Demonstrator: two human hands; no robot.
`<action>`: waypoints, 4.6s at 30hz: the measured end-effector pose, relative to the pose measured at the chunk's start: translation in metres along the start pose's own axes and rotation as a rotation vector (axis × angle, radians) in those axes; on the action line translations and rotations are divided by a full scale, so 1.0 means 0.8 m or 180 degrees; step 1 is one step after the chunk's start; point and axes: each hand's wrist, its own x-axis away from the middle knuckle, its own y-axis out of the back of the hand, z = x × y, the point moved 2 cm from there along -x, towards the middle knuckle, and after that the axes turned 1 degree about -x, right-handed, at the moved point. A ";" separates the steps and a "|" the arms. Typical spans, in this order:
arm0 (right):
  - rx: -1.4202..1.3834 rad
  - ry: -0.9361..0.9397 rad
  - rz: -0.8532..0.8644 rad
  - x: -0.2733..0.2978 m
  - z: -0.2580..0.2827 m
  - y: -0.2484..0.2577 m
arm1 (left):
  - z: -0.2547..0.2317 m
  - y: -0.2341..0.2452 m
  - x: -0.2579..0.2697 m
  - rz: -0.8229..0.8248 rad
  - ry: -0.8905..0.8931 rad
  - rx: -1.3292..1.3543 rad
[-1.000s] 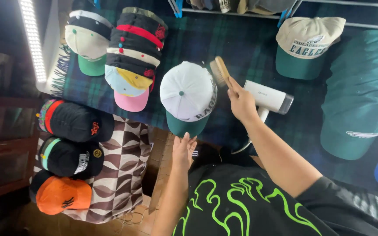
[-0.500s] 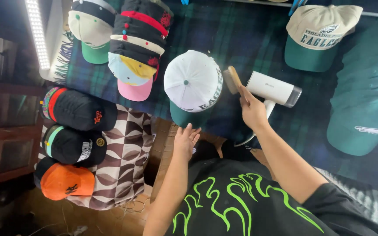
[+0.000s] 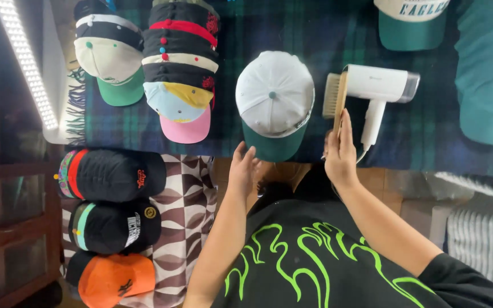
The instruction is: Cleaning and reshaping a baseball cap using a hair dryer and a brush on a workspace.
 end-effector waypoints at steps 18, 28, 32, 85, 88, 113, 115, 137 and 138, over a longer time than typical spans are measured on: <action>0.0453 -0.0905 -0.0127 0.087 0.050 -0.092 | -0.028 0.012 -0.035 0.0771 -0.0123 -0.0842; -0.0411 -0.0392 -0.0296 0.114 0.038 -0.087 | -0.033 0.012 -0.034 0.0845 0.0012 -0.0887; 0.1229 -0.0330 0.0703 0.243 -0.040 -0.040 | -0.024 0.016 -0.037 0.0926 0.0170 -0.0652; 0.3325 0.1876 0.1363 0.108 0.098 -0.068 | 0.054 0.052 -0.070 0.1108 0.1114 0.2359; 0.3181 0.1763 0.1280 0.102 0.060 -0.056 | 0.052 0.055 -0.070 0.1094 0.1083 0.2362; 0.3114 0.1749 0.0926 0.074 0.026 0.033 | 0.048 0.107 -0.052 0.0958 0.0973 0.2139; 0.3385 0.2141 0.0846 0.064 0.052 -0.014 | 0.052 0.098 -0.048 0.1055 0.0953 0.1974; 0.1477 -0.0232 0.0004 0.162 0.003 0.057 | 0.085 0.048 -0.084 0.1330 0.0966 0.1742; 0.1472 -0.0281 -0.0027 0.170 0.047 0.027 | 0.094 0.050 -0.089 0.1333 0.1001 0.1694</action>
